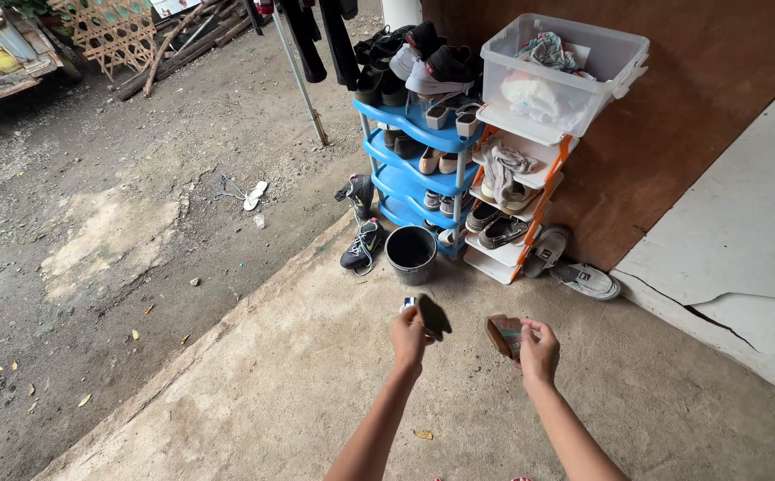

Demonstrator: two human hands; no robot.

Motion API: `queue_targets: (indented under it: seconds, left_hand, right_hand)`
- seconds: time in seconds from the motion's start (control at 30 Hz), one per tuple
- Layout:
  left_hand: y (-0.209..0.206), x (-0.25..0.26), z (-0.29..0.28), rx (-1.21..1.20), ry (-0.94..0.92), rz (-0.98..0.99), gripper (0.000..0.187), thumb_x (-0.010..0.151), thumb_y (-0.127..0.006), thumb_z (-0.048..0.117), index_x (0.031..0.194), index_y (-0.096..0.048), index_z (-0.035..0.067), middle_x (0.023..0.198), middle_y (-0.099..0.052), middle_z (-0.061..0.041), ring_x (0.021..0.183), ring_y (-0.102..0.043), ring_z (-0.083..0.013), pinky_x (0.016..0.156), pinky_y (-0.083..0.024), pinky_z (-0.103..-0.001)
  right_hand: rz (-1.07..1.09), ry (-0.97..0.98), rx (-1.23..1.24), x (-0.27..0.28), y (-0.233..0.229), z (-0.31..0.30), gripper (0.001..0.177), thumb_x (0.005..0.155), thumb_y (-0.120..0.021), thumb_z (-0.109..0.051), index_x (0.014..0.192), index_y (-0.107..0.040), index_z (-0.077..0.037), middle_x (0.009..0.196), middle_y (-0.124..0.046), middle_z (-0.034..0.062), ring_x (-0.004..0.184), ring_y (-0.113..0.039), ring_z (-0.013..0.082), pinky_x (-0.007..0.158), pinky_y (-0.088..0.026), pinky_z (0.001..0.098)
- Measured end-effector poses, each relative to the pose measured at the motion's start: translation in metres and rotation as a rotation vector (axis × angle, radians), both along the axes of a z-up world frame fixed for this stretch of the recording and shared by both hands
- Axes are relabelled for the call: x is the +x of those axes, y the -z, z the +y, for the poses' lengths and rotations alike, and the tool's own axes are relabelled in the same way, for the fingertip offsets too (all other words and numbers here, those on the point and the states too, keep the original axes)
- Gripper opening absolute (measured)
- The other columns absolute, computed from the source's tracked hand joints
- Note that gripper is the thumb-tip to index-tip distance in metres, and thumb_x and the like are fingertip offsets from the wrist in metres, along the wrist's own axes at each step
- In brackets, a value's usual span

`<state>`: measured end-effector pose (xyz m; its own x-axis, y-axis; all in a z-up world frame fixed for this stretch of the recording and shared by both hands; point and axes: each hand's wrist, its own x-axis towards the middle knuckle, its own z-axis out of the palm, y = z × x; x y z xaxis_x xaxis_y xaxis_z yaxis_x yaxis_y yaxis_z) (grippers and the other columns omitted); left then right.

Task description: The person picks up various shoes and sandals from the floor and places them on a blue multi-tier shoe rack. They then use a broom to sweep debris near the doorway and under a bench.

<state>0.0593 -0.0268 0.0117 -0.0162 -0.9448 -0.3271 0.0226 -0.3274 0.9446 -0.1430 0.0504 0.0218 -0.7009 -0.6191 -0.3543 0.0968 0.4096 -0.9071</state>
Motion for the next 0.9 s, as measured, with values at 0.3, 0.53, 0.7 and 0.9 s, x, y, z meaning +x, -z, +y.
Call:
queue_targets:
  seconds: [0.3,0.53,0.7,0.9]
  left_hand:
    - [-0.001,-0.038,0.000,0.043,-0.003,-0.014,0.028,0.094,-0.051,-0.001,0.121,-0.050,0.005,0.090,-0.068,-0.013,0.063,-0.071,-0.0194,0.051,-0.058,-0.033]
    - [0.020,-0.025,-0.069,0.129,0.052,-0.041,0.016,0.092,-0.052,-0.005,0.106,-0.057,0.001,0.076,-0.069,-0.012,0.059,-0.071,-0.0186,0.049,-0.061,-0.031]
    - [0.054,-0.015,-0.149,0.075,0.113,-0.117,0.019,0.091,-0.057,-0.005,0.105,-0.070,-0.004,0.081,-0.075,-0.017,0.063,-0.076,-0.0169,0.056,-0.064,-0.028]
    - [0.060,-0.002,-0.226,-0.040,0.174,-0.394,0.027,0.086,-0.062,-0.001,0.107,-0.078,-0.006,0.086,-0.080,-0.021,0.069,-0.077,-0.0161,0.067,-0.062,-0.029]
  right_hand:
    - [-0.330,-0.108,-0.066,0.064,0.028,-0.038,0.015,0.101,-0.055,-0.014,0.112,-0.060,-0.004,0.081,-0.063,0.0118,0.049,-0.047,0.0104,0.039,-0.039,0.0254]
    - [-0.425,-0.173,0.017,0.019,0.074,-0.091,0.025,0.093,-0.068,-0.013,0.117,-0.063,-0.010,0.090,-0.068,0.0037,0.060,-0.049,0.0091,0.048,-0.039,0.0246]
    - [-0.125,-0.309,0.075,0.017,0.076,-0.162,0.031,0.091,-0.070,-0.011,0.122,-0.068,-0.012,0.101,-0.080,0.0050,0.086,-0.069,0.0085,0.073,-0.050,0.0217]
    - [-0.150,-0.345,0.144,0.019,0.078,-0.244,0.033,0.094,-0.069,-0.011,0.126,-0.068,-0.011,0.108,-0.080,0.0082,0.098,-0.068,0.0135,0.087,-0.048,0.0255]
